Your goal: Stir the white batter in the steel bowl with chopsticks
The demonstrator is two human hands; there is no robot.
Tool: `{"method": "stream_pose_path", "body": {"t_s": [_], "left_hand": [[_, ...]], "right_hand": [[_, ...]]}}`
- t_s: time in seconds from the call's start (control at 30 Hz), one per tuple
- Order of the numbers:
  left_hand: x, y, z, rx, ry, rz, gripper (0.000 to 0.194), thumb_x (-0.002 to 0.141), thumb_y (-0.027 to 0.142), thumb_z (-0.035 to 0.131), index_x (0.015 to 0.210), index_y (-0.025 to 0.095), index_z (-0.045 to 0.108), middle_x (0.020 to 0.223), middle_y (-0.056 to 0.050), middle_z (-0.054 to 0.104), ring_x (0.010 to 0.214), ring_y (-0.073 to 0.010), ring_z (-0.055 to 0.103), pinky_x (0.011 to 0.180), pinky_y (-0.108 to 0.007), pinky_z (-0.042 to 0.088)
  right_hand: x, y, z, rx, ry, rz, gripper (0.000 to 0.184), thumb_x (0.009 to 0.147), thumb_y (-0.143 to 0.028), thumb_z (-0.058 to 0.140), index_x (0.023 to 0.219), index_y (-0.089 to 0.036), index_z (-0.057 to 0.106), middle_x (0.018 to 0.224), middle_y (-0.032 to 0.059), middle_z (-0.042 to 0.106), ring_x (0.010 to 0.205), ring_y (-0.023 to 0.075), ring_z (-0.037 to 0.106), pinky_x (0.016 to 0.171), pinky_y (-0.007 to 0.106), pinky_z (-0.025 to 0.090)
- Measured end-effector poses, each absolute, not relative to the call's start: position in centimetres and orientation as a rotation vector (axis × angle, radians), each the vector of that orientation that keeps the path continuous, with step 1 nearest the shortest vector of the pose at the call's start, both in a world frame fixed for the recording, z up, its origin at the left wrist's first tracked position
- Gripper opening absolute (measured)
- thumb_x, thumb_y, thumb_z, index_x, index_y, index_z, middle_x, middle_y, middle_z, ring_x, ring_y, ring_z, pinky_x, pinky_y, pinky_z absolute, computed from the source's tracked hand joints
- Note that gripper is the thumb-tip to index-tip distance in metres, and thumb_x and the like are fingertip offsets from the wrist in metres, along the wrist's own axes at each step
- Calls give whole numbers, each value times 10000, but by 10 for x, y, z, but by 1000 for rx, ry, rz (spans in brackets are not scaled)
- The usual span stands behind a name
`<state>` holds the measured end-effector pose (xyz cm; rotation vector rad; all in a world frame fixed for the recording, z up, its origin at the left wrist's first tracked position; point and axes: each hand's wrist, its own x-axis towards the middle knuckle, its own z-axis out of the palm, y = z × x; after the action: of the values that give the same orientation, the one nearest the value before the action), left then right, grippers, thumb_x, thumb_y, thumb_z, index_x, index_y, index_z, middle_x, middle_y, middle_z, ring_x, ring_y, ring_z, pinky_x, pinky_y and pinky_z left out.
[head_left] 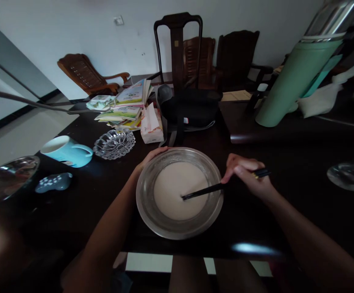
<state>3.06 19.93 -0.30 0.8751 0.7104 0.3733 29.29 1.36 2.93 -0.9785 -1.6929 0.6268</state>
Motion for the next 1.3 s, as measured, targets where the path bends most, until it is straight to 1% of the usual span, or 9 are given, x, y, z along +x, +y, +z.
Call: {"method": "stream_pose_path", "body": {"t_s": [0.13, 0.33, 0.43, 0.53, 0.73, 0.93, 1.03, 1.13, 1.3], "left_hand": [[30, 200, -5, 871, 679, 361, 372, 882, 303, 483, 1188, 188, 661, 948, -57, 757, 960, -233, 675, 942, -326, 434], [26, 204, -13, 892, 636, 356, 357, 883, 315, 492, 1177, 223, 672, 895, -31, 763, 911, -227, 682, 910, -324, 452], [25, 205, -15, 914, 652, 349, 384, 867, 354, 526, 1186, 192, 664, 900, -33, 762, 844, -213, 687, 876, -318, 467], [25, 204, -15, 944, 651, 355, 419, 841, 375, 550, 1194, 174, 657, 959, -37, 757, 917, -231, 677, 921, -334, 449], [26, 205, -16, 992, 701, 380, 399, 837, 364, 527, 1176, 212, 673, 950, -36, 760, 1053, -277, 637, 969, -375, 427], [25, 206, -18, 977, 662, 376, 408, 850, 366, 526, 1192, 190, 662, 950, -36, 761, 1035, -268, 650, 974, -362, 424], [25, 206, -18, 970, 670, 387, 398, 846, 352, 535, 1184, 185, 666, 959, -36, 760, 1039, -259, 649, 986, -353, 417], [24, 207, -19, 978, 681, 387, 389, 851, 355, 530, 1178, 198, 671, 976, -31, 757, 1021, -251, 654, 987, -349, 418], [23, 207, -20, 984, 640, 345, 398, 878, 379, 500, 1206, 216, 656, 990, -32, 755, 966, -244, 670, 931, -342, 448]], "right_hand": [[289, 16, 28, -973, -1899, 547, 161, 900, -267, 579, 879, -238, 736, 775, 23, 722, 750, 176, 594, 681, 324, 464], [298, 10, 33, -982, -1680, 530, 368, 974, -296, 424, 769, -241, 725, 661, 27, 649, 670, 169, 547, 629, 322, 430], [292, 13, 30, -923, -1868, 597, 271, 946, -292, 494, 841, -231, 737, 725, 29, 696, 723, 173, 574, 649, 318, 458], [291, 15, 26, -970, -1888, 528, 189, 914, -278, 559, 891, -225, 740, 781, 36, 714, 753, 179, 599, 675, 326, 473], [298, 13, 28, -975, -1573, 580, 394, 975, -312, 421, 744, -228, 728, 636, 36, 640, 622, 168, 561, 586, 323, 423], [287, 16, 25, -976, -1895, 515, 148, 895, -263, 592, 887, -228, 735, 802, 35, 724, 771, 181, 611, 697, 330, 472], [295, 14, 26, -1064, -1657, 440, 270, 937, -292, 514, 777, -232, 723, 708, 35, 684, 686, 178, 594, 644, 335, 451], [299, 12, 27, -990, -1481, 548, 385, 971, -332, 427, 717, -230, 697, 605, 33, 636, 609, 176, 565, 584, 330, 432], [288, 16, 25, -929, -1901, 615, 200, 920, -277, 547, 868, -225, 732, 777, 30, 716, 743, 174, 609, 669, 326, 475]]}}
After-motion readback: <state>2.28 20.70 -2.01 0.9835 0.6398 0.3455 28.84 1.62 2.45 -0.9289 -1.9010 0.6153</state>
